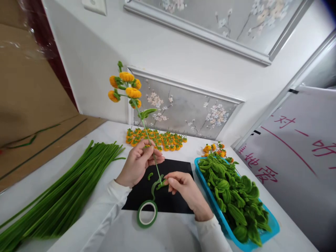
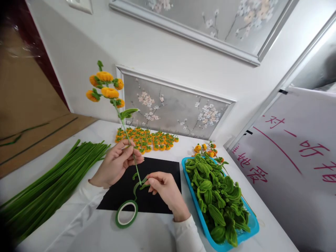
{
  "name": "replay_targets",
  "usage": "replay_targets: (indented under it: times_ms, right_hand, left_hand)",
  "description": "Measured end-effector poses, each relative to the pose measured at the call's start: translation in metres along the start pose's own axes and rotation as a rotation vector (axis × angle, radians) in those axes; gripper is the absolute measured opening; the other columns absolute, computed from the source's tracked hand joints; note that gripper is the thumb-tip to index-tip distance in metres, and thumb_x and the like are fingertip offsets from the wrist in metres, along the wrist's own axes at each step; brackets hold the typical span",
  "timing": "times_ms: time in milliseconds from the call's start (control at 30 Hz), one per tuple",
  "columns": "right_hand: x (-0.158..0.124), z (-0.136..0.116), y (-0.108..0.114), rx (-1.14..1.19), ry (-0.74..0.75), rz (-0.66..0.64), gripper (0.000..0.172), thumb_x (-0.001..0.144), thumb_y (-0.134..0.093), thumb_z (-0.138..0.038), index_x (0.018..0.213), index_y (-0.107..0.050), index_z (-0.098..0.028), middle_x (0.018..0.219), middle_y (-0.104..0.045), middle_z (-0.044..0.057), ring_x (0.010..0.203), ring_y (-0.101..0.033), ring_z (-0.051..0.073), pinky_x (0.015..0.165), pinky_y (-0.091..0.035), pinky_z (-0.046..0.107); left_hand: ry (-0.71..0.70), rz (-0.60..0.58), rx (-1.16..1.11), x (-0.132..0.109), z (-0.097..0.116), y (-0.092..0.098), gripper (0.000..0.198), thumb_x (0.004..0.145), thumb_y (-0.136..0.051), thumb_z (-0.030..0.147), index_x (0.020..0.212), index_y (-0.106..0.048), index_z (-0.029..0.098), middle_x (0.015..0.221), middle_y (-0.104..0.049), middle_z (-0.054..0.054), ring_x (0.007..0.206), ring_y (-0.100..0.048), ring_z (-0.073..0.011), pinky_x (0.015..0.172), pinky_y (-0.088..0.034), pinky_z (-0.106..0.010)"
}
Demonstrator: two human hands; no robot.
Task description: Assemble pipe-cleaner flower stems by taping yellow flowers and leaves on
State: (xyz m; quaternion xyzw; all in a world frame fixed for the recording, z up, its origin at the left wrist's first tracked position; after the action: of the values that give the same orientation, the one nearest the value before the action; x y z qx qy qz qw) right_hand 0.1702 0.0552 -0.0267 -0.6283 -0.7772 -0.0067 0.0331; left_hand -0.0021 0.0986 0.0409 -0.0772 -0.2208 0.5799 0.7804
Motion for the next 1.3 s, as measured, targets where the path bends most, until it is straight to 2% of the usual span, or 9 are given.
replay_targets:
  times_ms: [233, 367, 533, 633, 733, 867, 933, 1067, 1300]
  right_hand:
    - [-0.003, 0.002, -0.020, -0.109, 0.133, -0.025, 0.021, 0.072, -0.069, -0.023, 0.093, -0.069, -0.017, 0.080, -0.071, 0.003, 0.060, -0.061, 0.013, 0.057, -0.048, 0.024]
    - [-0.005, -0.001, -0.024, -0.502, 0.416, 0.089, 0.007, 0.081, -0.064, -0.018, 0.084, -0.070, -0.019, 0.076, -0.070, 0.001, 0.065, -0.060, 0.013, 0.063, -0.045, 0.024]
    - [-0.006, 0.001, -0.029, -0.881, 0.797, 0.176, 0.017, 0.091, -0.054, -0.024, 0.083, -0.067, -0.017, 0.069, -0.068, 0.002, 0.061, -0.060, 0.013, 0.061, -0.038, 0.027]
    - [-0.006, 0.002, -0.031, -1.007, 0.908, 0.200, 0.018, 0.091, -0.055, -0.024, 0.077, -0.066, -0.017, 0.060, -0.064, 0.001, 0.055, -0.057, 0.013, 0.057, -0.033, 0.027]
    - [-0.006, 0.000, -0.032, -0.959, 0.789, 0.129, 0.016, 0.087, -0.060, -0.025, 0.073, -0.066, -0.019, 0.061, -0.065, 0.000, 0.059, -0.059, 0.013, 0.060, -0.036, 0.026]
    - [-0.004, 0.001, -0.032, -0.607, 0.318, -0.028, 0.018, 0.073, -0.074, -0.032, 0.085, -0.069, -0.020, 0.065, -0.067, -0.002, 0.056, -0.061, 0.013, 0.052, -0.040, 0.020]
    - [-0.001, 0.008, -0.033, -0.432, 0.184, -0.029, 0.019, 0.078, -0.067, -0.035, 0.088, -0.069, -0.019, 0.063, -0.067, -0.001, 0.049, -0.059, 0.012, 0.047, -0.039, 0.019]
    - [0.011, 0.031, -0.036, -0.312, 0.175, 0.082, 0.036, 0.088, -0.051, -0.042, 0.067, -0.064, -0.015, 0.051, -0.061, 0.002, 0.042, -0.059, 0.013, 0.042, -0.038, 0.018]
    - [0.026, 0.055, -0.035, -0.316, 0.311, 0.214, 0.044, 0.084, -0.051, -0.055, 0.063, -0.063, -0.018, 0.053, -0.065, 0.005, 0.042, -0.063, 0.018, 0.038, -0.040, 0.022]
  left_hand:
    - [-0.015, 0.002, 0.003, 0.000, 0.000, -0.002, 0.011, 0.086, -0.059, 0.027, 0.090, -0.051, 0.021, 0.069, -0.070, 0.002, 0.067, -0.068, -0.0133, 0.070, -0.057, -0.029]
    - [0.000, 0.006, 0.005, -0.001, 0.000, -0.002, 0.011, 0.086, -0.059, 0.026, 0.091, -0.051, 0.021, 0.069, -0.069, 0.003, 0.066, -0.068, -0.0133, 0.069, -0.058, -0.030]
    - [0.023, 0.020, 0.006, -0.002, -0.001, 0.000, 0.011, 0.086, -0.059, 0.027, 0.089, -0.051, 0.021, 0.068, -0.069, 0.003, 0.064, -0.068, -0.0128, 0.066, -0.057, -0.027]
    - [0.043, 0.003, 0.020, -0.004, -0.001, 0.000, 0.012, 0.086, -0.058, 0.028, 0.090, -0.050, 0.021, 0.068, -0.068, 0.002, 0.063, -0.067, -0.0129, 0.064, -0.057, -0.027]
    - [0.047, -0.021, 0.052, -0.006, -0.003, 0.001, 0.013, 0.087, -0.057, 0.030, 0.092, -0.050, 0.021, 0.069, -0.068, 0.001, 0.064, -0.068, -0.0136, 0.065, -0.057, -0.028]
    - [0.023, -0.036, 0.119, -0.008, -0.008, 0.001, 0.012, 0.088, -0.055, 0.031, 0.093, -0.050, 0.021, 0.072, -0.069, 0.001, 0.068, -0.068, -0.0147, 0.071, -0.057, -0.032]
    - [0.004, -0.040, 0.145, -0.010, -0.011, 0.000, 0.010, 0.089, -0.054, 0.030, 0.090, -0.050, 0.021, 0.073, -0.068, 0.001, 0.071, -0.068, -0.0154, 0.074, -0.057, -0.034]
    - [-0.002, -0.071, 0.188, -0.014, -0.015, -0.006, 0.012, 0.088, -0.054, 0.032, 0.088, -0.052, 0.020, 0.074, -0.068, 0.000, 0.071, -0.068, -0.0163, 0.075, -0.056, -0.033]
    - [-0.027, -0.056, 0.225, -0.016, -0.017, -0.009, 0.018, 0.083, -0.061, 0.038, 0.089, -0.061, 0.021, 0.080, -0.070, -0.002, 0.081, -0.069, -0.0205, 0.082, -0.055, -0.036]
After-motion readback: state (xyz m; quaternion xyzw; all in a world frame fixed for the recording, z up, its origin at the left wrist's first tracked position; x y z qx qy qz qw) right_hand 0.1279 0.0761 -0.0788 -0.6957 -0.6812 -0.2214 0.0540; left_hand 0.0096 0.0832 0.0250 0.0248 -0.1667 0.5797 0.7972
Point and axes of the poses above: each hand's wrist, its own x-axis towards the middle knuckle, its own y-axis out of the back of the hand, z = x × y, the point moved 1 cm from there along x, towards the middle knuckle
